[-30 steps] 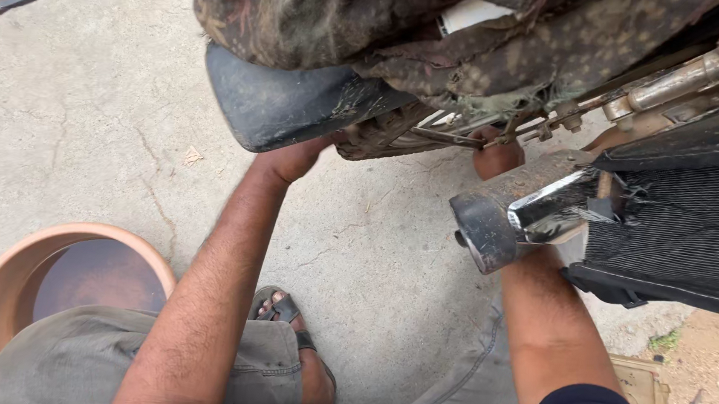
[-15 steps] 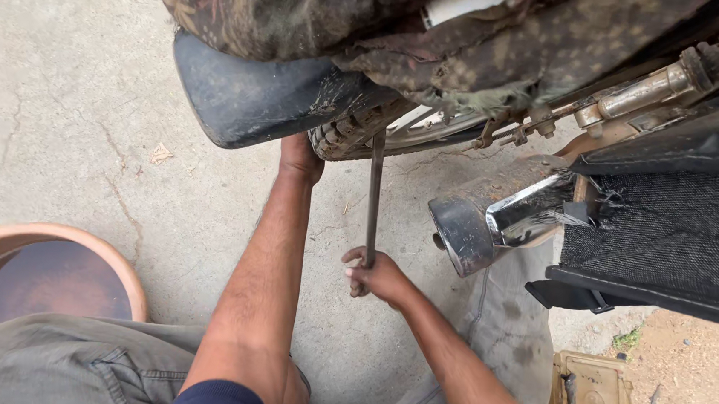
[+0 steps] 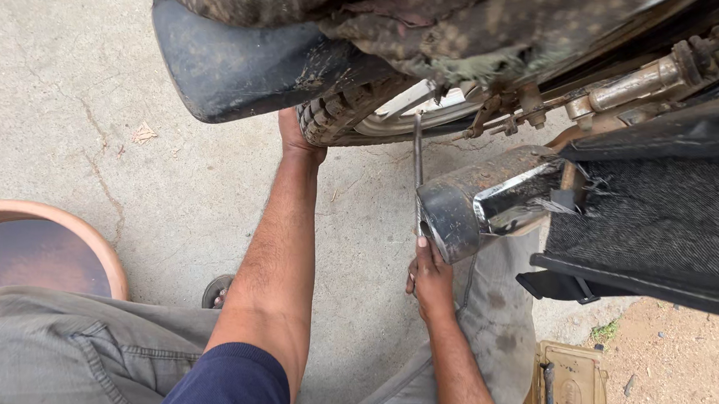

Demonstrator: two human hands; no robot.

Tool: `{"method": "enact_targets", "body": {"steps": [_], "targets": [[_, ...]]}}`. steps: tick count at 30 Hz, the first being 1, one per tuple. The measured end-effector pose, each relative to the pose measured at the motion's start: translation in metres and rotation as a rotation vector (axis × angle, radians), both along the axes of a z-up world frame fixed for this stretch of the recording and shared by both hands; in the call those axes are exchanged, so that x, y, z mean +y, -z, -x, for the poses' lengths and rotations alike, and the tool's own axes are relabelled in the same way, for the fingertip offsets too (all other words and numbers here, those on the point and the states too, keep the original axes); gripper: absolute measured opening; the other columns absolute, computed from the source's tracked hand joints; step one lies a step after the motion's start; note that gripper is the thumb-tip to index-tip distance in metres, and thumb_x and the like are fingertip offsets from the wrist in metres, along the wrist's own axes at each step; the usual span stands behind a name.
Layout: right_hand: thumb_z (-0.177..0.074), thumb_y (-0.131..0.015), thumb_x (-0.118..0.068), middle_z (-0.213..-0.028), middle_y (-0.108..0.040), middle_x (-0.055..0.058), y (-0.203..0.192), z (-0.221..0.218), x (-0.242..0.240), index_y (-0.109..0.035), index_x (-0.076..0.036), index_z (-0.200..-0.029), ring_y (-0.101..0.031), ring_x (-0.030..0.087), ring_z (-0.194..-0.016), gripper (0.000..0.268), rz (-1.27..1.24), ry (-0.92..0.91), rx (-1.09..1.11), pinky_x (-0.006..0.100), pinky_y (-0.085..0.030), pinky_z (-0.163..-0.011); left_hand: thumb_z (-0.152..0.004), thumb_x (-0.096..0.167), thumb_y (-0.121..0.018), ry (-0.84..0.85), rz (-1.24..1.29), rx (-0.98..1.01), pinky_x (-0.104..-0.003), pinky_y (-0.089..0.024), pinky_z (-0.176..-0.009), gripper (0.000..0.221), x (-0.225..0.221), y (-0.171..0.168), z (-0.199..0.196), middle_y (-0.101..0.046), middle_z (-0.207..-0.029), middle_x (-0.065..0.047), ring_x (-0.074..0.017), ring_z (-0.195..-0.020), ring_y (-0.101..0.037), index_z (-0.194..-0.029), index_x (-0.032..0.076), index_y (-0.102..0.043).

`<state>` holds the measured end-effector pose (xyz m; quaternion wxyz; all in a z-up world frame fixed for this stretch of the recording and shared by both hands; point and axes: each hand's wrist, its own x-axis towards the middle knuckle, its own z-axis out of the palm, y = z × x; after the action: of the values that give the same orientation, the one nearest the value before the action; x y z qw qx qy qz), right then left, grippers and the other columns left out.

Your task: The person uses a long metal pry tool and a wrench to work on the rear wheel area of a motorcycle while sitting on the ground, periodically checking the wheel and the chain.

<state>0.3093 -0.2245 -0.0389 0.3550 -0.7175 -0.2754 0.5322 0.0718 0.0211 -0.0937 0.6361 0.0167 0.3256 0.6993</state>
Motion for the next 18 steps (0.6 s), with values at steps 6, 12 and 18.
{"method": "enact_targets", "body": {"steps": [6,12,18], "targets": [[-0.101,-0.052,-0.046,-0.056,-0.040,-0.002,-0.009,0.009,0.006,-0.060,-0.006,-0.138,-0.040,0.008,-0.043,0.055,-0.018,-0.152,0.014,0.029,-0.040,-0.038,-0.091,0.035,-0.058,0.030,0.018,0.074,-0.040,-0.063,-0.076,0.046,-0.016,-0.047,0.004,-0.072,-0.106,-0.015,-0.0234,-0.092,-0.076,-0.119,0.000,-0.064],[-0.100,-0.052,-0.047,-0.055,-0.041,-0.001,-0.037,0.022,0.007,-0.060,-0.007,-0.140,-0.039,0.010,-0.038,0.057,-0.032,-0.247,0.243,0.028,-0.039,-0.038,-0.094,0.036,-0.063,-0.029,-0.095,0.139,-0.038,-0.059,-0.093,0.045,-0.006,-0.090,0.028,-0.072,-0.121,-0.007,-0.0231,-0.109,-0.070,-0.128,0.006,-0.063],[-0.101,-0.056,-0.040,-0.058,-0.048,-0.002,-0.038,0.019,0.011,-0.060,-0.006,-0.132,-0.051,0.010,-0.043,0.047,-0.044,-0.286,0.407,0.027,-0.045,-0.042,-0.094,0.035,-0.067,0.084,-0.136,0.121,-0.046,-0.056,-0.100,0.046,0.004,-0.083,0.044,-0.067,-0.124,-0.011,-0.0284,-0.117,-0.065,-0.127,0.005,-0.060]]}}
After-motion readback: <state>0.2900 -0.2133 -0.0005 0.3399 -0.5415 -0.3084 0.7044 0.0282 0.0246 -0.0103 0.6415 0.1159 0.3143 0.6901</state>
